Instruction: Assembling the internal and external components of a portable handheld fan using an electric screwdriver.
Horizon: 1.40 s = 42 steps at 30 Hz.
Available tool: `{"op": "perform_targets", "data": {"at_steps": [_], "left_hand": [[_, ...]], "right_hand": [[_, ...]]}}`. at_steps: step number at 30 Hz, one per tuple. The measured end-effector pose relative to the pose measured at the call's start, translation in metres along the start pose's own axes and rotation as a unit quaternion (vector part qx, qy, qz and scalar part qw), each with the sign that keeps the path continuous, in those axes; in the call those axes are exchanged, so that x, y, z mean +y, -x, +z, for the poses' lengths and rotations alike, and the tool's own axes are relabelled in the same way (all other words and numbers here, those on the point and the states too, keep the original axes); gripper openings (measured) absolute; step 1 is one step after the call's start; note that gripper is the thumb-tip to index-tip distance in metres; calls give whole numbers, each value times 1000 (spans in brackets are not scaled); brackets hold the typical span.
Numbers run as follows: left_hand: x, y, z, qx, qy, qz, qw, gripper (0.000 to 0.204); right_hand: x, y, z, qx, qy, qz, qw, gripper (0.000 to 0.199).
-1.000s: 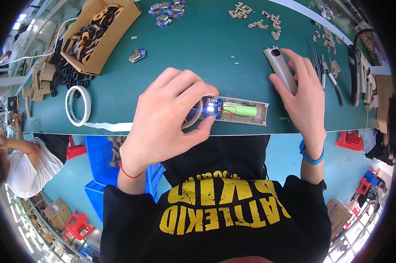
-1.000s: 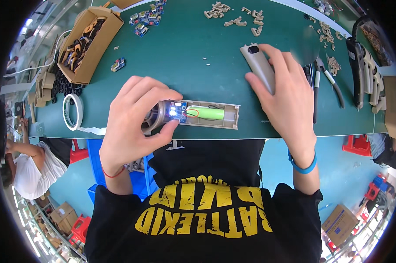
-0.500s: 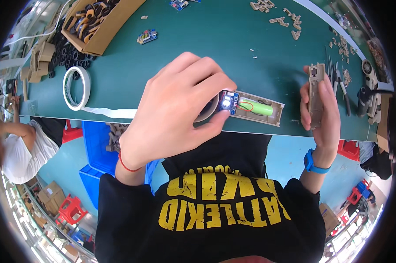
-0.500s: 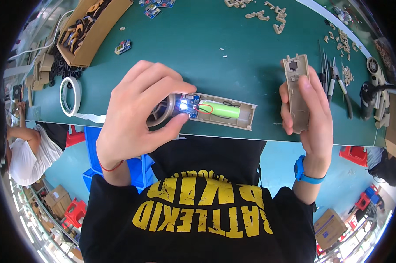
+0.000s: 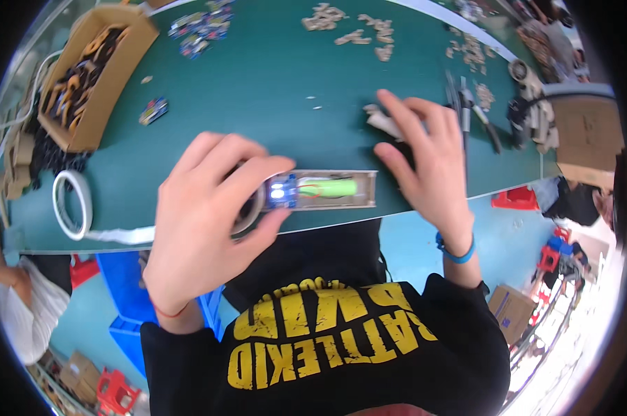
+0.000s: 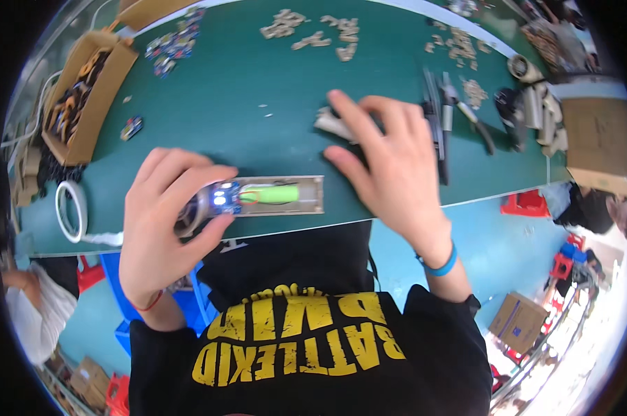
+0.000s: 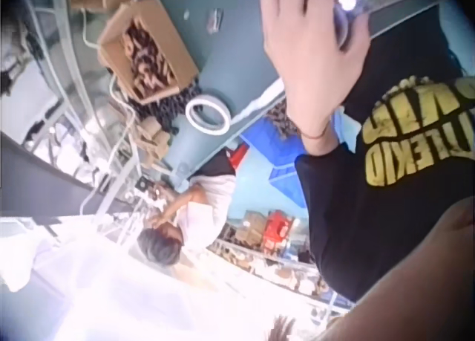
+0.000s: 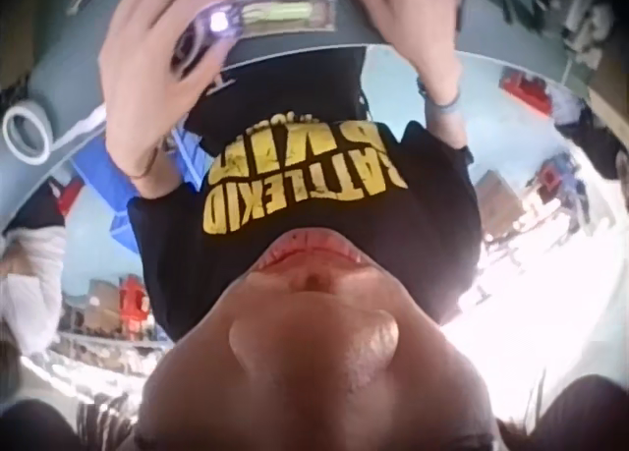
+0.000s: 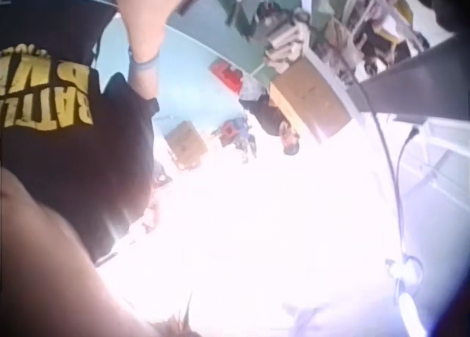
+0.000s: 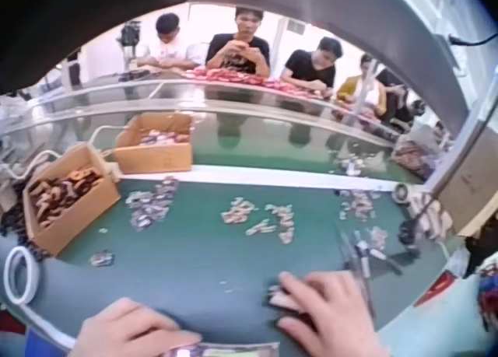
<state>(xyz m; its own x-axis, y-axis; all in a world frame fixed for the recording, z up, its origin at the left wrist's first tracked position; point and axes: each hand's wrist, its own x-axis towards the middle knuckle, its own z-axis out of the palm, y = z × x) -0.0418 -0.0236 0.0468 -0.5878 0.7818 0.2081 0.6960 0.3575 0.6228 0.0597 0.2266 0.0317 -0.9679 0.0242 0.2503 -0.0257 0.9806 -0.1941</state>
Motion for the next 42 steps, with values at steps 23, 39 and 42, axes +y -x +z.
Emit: {"op": "perform_targets", "data": {"at_steps": [23,39,42], "left_hand": [[-8,0,6,40,37,25,998,38],[-9,0,6,36,44,32,998,36],[-10,5,6,44,31,15,998,37]], "right_hand": [[38,19,-28,139,-50,254,956,28],[10,-39,-52,70,-257,40,963,14],[11,-43,-18,113,-636,-3,764,33]]}}
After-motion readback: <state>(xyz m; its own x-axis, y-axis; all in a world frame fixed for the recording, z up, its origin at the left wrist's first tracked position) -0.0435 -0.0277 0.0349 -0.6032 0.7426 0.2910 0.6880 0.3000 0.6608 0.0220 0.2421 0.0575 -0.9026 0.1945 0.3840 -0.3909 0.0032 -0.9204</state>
